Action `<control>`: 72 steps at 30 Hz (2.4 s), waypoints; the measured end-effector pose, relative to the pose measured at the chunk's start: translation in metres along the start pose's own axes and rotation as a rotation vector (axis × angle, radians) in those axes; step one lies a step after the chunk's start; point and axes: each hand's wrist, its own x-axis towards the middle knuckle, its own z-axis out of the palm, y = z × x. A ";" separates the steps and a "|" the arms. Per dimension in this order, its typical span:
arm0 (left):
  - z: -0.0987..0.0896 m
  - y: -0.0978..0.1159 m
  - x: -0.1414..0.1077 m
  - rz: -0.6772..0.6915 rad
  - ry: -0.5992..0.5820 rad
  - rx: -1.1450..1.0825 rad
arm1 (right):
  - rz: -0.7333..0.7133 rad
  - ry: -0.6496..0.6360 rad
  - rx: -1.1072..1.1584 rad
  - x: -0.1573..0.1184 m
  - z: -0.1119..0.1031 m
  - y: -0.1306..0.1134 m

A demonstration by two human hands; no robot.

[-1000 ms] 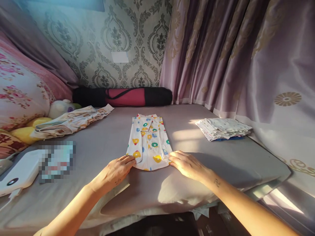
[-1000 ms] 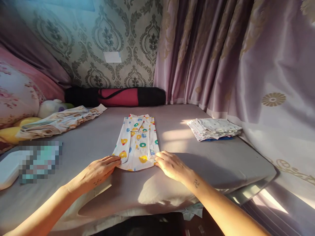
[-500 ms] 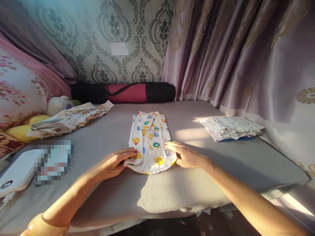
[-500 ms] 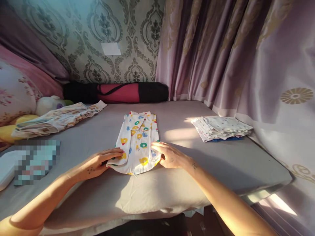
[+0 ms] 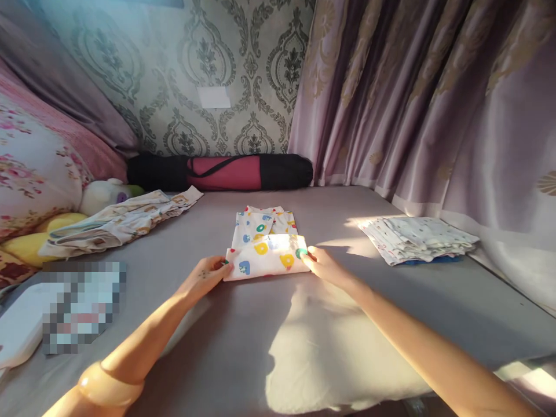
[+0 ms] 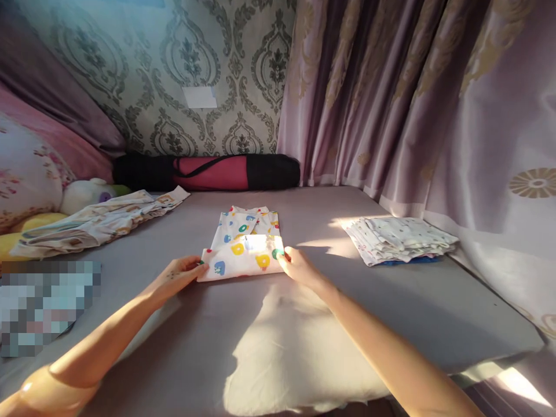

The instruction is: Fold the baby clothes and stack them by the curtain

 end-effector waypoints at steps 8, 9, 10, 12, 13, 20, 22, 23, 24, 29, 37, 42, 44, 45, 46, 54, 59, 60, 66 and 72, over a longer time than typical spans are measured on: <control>0.014 -0.003 0.007 -0.006 0.113 0.352 | 0.068 0.267 -0.138 0.005 0.027 0.005; 0.015 -0.004 0.007 0.012 0.117 0.401 | 0.075 0.278 -0.177 0.004 0.029 0.004; 0.017 -0.005 0.007 0.027 0.124 0.442 | 0.086 0.283 -0.219 0.002 0.030 0.001; 0.020 -0.005 0.006 0.040 0.143 0.508 | 0.094 0.266 -0.297 -0.001 0.030 -0.005; 0.022 -0.005 0.006 0.040 0.153 0.539 | 0.093 0.254 -0.331 -0.002 0.030 -0.009; 0.028 0.003 -0.002 0.037 0.133 0.766 | 0.021 0.165 -0.499 -0.007 0.035 -0.011; 0.029 0.003 -0.003 0.051 0.118 0.826 | -0.015 0.165 -0.531 -0.009 0.036 -0.008; 0.029 0.003 -0.002 0.063 0.109 0.848 | -0.027 0.168 -0.540 -0.010 0.036 -0.006; 0.029 0.001 -0.002 0.079 0.100 0.864 | -0.037 0.169 -0.543 -0.010 0.035 -0.005; 0.025 -0.006 0.003 0.139 0.068 0.831 | -0.033 0.141 -0.445 -0.013 0.021 0.003; 0.018 0.011 0.007 0.349 0.159 0.870 | -0.244 0.138 -0.445 -0.001 0.005 -0.007; 0.061 0.008 0.021 0.601 0.020 0.854 | -0.662 -0.040 -0.442 0.009 0.038 -0.025; 0.072 -0.001 0.026 0.580 -0.014 0.874 | -0.657 -0.106 -0.439 0.011 0.047 -0.023; 0.074 -0.004 0.028 0.563 -0.038 0.878 | -0.641 -0.130 -0.436 0.012 0.049 -0.020; 0.074 -0.008 0.028 0.547 -0.063 0.879 | -0.625 -0.154 -0.432 0.013 0.050 -0.018; 0.061 -0.009 0.027 0.520 -0.128 0.883 | -0.572 -0.366 -0.383 0.022 0.035 -0.012; 0.057 -0.006 0.025 0.448 -0.111 0.913 | -0.542 -0.166 -0.409 0.018 0.032 0.001; 0.056 -0.006 0.025 0.436 -0.121 0.909 | -0.538 -0.152 -0.418 0.017 0.032 0.004; 0.054 -0.016 0.025 0.482 -0.099 0.879 | -0.571 -0.167 -0.429 0.016 0.032 0.011; 0.051 -0.010 0.029 0.476 -0.167 0.891 | -0.529 -0.206 -0.380 0.021 0.029 0.004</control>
